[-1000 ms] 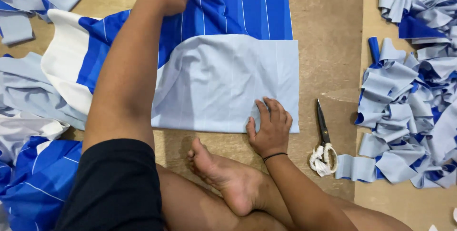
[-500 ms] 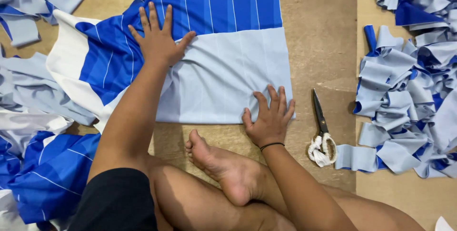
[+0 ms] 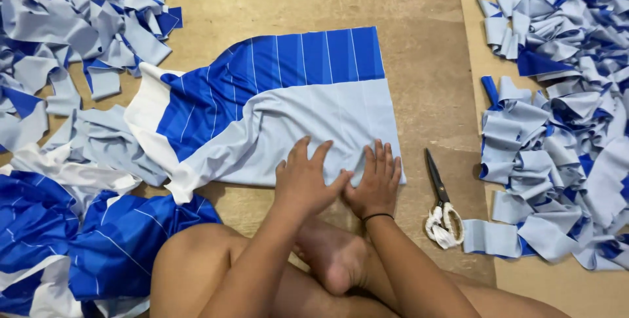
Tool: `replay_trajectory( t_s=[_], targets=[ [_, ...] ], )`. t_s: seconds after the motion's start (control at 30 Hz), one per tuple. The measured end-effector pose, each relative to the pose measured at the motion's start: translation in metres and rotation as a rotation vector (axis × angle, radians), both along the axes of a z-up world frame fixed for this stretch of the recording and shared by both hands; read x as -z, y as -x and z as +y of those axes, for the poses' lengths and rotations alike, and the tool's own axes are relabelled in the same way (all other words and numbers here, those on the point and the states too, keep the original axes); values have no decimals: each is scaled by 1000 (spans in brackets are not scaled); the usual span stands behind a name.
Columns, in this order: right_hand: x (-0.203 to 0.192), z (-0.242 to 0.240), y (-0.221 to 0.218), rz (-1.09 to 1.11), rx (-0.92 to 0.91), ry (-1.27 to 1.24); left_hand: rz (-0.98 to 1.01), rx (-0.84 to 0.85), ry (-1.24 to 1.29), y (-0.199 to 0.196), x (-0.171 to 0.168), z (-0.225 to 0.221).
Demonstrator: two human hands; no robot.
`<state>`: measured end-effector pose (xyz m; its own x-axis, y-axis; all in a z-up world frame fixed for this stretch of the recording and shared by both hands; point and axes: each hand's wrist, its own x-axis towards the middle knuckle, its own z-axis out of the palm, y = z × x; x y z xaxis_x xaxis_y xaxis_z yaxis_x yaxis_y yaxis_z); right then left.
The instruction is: The recorder uses scissors to cut blue and white striped fabric into strips on the floor.
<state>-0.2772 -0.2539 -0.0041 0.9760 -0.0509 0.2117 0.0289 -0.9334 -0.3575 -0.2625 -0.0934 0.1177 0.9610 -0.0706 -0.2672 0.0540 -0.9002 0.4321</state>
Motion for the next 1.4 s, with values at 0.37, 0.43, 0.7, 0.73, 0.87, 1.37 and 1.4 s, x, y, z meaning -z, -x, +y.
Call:
replay_trajectory(
  t_s=[0.37,0.43,0.7,0.73,0.87,1.37,1.4],
  targets=[
    [-12,-9,-6,44,31,-74,142,-144,-155,-47,52,16],
    [-6,-10,-43,-54,20,-27,205,-158,-133,-52,53,14],
    [-1,-29,-239,-53,-207,-23,248,-239,-129,-51,46,21],
    [-5,-29,-255,-8,-224,-7,282,-262,-112,-53,42,24],
    [-2,-46,-303,175,-241,102,418,-284,-66,-63,35,30],
    [-39,-39,-204,154,-272,280,404,-257,-87,-62,50,30],
    [-50,-39,-163,149,-263,287,398,-249,-81,-62,51,30]
  ],
)
